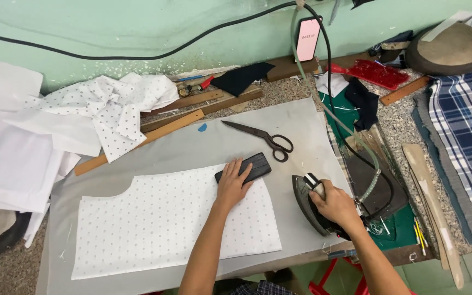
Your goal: The person irons several pieces of white patterned fabric on a work table using a steam iron and a black pressing block. They repeatedly fold, press, and cut the fabric with scissors, then place the finished pieces on a red chair.
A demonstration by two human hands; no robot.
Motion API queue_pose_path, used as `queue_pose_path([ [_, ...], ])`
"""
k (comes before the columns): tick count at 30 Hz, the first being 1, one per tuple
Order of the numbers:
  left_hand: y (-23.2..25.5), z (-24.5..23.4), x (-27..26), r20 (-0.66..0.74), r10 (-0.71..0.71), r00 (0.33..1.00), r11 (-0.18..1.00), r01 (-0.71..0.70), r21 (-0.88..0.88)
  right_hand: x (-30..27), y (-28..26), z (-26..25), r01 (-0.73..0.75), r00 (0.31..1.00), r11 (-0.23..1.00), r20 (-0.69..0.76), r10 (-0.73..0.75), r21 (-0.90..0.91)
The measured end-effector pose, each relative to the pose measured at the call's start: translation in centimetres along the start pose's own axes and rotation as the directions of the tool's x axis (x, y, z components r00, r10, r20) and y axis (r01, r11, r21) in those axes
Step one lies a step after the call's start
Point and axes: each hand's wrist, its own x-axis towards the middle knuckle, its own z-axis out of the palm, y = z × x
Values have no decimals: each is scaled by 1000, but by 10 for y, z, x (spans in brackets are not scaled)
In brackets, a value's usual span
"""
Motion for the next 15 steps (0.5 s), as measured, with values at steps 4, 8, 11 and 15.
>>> queue_pose_path([
  [4, -43, -34, -67, 18, -68, 998, 998, 68, 5, -10, -10, -14, 22, 1000, 993, 20, -24, 112],
  [8, -112, -82, -167, -78, -273, 959, 955, 280, 100, -3, -8, -9, -4, 999, 999, 46, 2, 32],
  [11, -166, -111, -254, -205, -462, 863, 855, 494, 155, -13, -42, -8, 20, 997, 998, 74, -15, -56],
  [15, -221, -133, -340, -361, -617, 699, 707, 694, 137, -71, -165, -11, 172, 973, 944, 198, -118, -283],
])
